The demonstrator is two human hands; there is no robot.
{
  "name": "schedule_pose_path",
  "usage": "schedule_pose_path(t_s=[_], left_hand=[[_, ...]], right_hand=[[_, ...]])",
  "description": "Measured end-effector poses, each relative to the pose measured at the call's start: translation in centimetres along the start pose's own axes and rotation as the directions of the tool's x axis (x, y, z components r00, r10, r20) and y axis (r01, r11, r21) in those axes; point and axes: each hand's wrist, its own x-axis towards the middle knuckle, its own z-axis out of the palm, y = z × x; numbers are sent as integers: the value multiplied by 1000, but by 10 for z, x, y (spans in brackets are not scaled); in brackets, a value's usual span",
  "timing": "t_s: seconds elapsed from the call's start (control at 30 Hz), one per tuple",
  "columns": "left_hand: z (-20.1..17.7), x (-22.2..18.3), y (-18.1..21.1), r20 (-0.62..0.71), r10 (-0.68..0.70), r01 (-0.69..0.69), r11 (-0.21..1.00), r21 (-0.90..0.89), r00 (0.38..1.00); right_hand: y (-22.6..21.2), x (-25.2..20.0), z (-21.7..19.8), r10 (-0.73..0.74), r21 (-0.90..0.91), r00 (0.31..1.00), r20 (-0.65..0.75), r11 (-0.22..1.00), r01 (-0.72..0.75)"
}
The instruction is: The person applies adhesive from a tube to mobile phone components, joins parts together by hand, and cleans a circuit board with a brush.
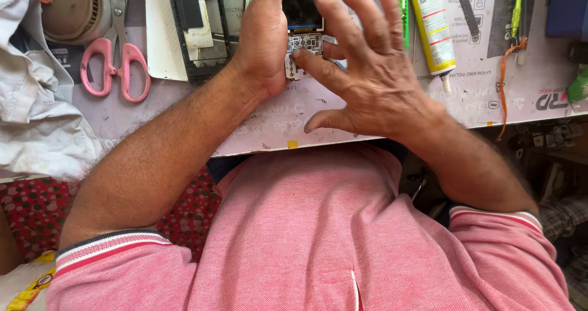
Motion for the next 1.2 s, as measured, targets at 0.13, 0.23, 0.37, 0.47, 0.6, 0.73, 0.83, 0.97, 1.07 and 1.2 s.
schedule_pose_path(t_s=[0.13,0.23,0.37,0.47,0.6,0.73,0.83,0.97,1.07,1.2], left_hand=[[1,0,-1,53,12,-9,999,-49,999],[2,0,0,43,17,-15,999,-52,999],[2,1,-3,26,-54,57,991,-124,998],[2,5,-4,-5,-72,71,993,-91,997],[-3,5,-7,75,-74,83,988,-133,994],[-7,8,-7,72,-132,142,976,-164,989],[-12,7,-12,73,-83,91,989,-118,994],[-12,9,-18,4,-86,85,977,-196,996],[-14,10,-17,81,-49,60,988,-144,996],[-12,5,-18,42,-34,38,994,-104,999]], right_hand=[[8,-7,16,8,-2,999,-36,1000,-8],[8,-12,20,4,-15,999,-46,1000,-4],[6,-12,22,56,-4,998,-25,998,-57],[7,-10,21,15,24,999,-38,1000,-14],[8,-9,22,58,58,998,-23,997,-57],[10,-4,18,-24,100,999,-49,995,28],[8,-3,16,10,153,999,-32,988,-5],[7,3,14,33,173,999,15,984,-36],[8,5,14,11,165,1000,0,986,-11],[10,2,17,53,249,998,33,967,-59]])
